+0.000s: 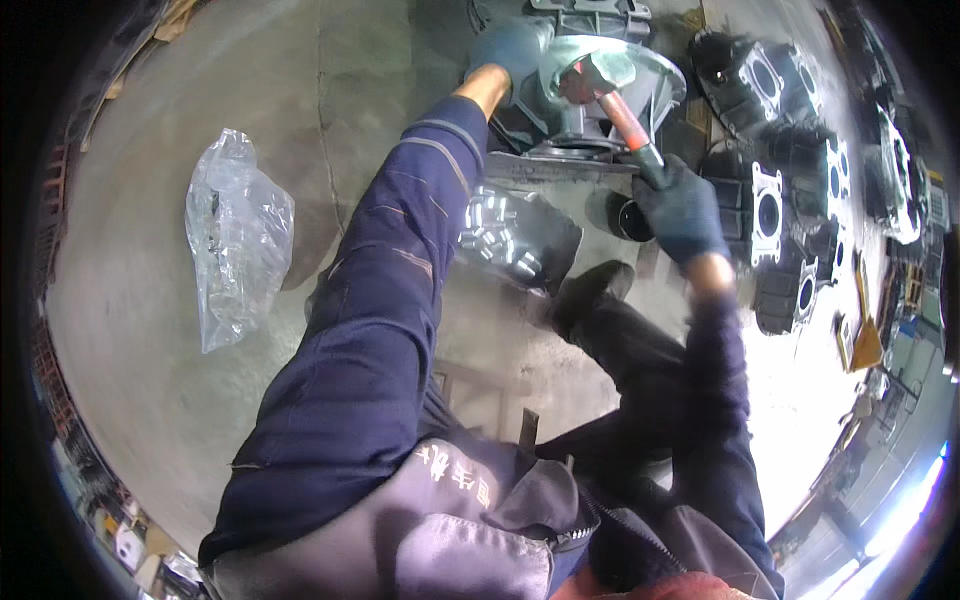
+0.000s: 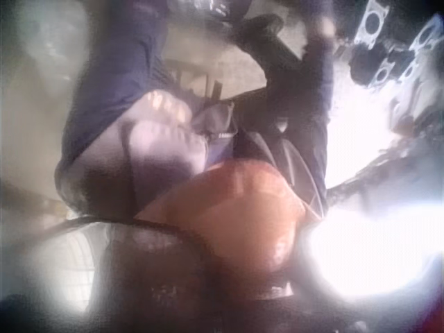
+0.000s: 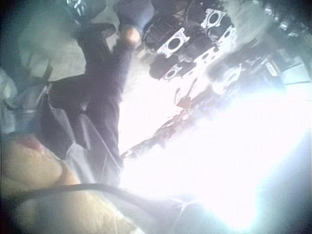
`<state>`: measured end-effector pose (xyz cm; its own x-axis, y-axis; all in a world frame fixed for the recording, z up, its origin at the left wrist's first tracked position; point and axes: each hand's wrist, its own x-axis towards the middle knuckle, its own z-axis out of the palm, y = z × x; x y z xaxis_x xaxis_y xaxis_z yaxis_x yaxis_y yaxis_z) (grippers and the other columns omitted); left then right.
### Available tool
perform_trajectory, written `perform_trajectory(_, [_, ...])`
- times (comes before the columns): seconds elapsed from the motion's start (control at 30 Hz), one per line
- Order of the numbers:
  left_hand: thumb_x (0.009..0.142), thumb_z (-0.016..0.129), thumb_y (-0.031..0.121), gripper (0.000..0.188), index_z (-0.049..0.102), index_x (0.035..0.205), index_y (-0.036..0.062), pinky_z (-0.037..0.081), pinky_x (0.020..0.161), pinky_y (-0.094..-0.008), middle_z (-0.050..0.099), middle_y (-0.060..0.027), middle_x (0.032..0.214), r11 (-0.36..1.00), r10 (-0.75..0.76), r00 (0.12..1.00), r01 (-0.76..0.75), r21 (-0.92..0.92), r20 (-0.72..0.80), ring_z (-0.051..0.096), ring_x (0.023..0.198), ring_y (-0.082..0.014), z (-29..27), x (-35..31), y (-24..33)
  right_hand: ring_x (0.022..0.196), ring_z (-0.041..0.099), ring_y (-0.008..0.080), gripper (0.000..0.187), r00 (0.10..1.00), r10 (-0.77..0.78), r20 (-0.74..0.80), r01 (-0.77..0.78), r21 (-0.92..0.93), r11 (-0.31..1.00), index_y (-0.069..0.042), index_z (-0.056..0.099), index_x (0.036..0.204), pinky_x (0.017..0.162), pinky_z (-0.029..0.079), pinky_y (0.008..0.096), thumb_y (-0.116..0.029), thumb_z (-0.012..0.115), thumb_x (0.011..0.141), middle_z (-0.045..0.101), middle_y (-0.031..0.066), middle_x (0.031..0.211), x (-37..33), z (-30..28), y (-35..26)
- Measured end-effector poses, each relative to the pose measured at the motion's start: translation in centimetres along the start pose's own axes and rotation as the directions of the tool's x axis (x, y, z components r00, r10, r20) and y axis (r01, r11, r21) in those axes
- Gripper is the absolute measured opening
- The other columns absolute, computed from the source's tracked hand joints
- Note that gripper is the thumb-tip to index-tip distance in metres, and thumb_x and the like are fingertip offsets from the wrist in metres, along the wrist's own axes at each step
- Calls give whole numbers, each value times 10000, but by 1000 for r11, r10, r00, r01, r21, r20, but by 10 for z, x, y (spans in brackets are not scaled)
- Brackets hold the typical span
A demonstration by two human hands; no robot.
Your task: The person places a large metal housing on a stand, then repeatedly inserts small cylindrical components into holes in the housing and taps them into place with a hammer. The person handles multiple housings and components throughout the clip.
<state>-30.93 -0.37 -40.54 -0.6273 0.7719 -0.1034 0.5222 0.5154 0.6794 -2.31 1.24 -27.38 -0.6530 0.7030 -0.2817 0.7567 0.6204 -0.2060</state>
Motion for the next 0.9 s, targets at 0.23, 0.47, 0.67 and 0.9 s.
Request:
perform_trajectory(0.23, [984,476,450,443,718,1256,198,518,1003,-500,695,-144,1285,999,-46,996,46,-12,-70,662,1172,-388,-8,-2,0,804,724,195,267,627,-383,-679,413,-128,902,-15,734,1050,678,578,352,-243,602,1014,744,91,949,4,-134,17])
perform_trajectory(0.47, [981,486,480,486,747,1155,109,531,921,-503,720,-204,1148,999,52,987,-53,-3,-155,690,1078,-412,-6,9,-7,917,666,292,303,845,-203,-495,392,315,864,-32,647,1169,759,552,427,-239,631,947,681,140,1017,4,-23,24])
perform_trajectory(0.67, [965,481,441,448,732,1180,139,531,941,-495,724,-171,1178,999,18,991,-24,-44,-134,684,1084,-408,-5,-2,-3,857,694,307,268,841,-480,-251,363,-395,844,-67,667,1193,728,562,386,-245,610,1000,680,169,986,17,-75,17])
perform_trajectory(0.9, [970,499,539,549,762,1113,79,516,938,-516,708,-252,1130,997,-8,990,-4,-81,-140,673,1097,-437,-1,5,-3,665,642,133,166,631,46,-774,498,450,741,-38,709,1011,576,519,285,-143,581,1015,694,21,789,2,-96,-10])
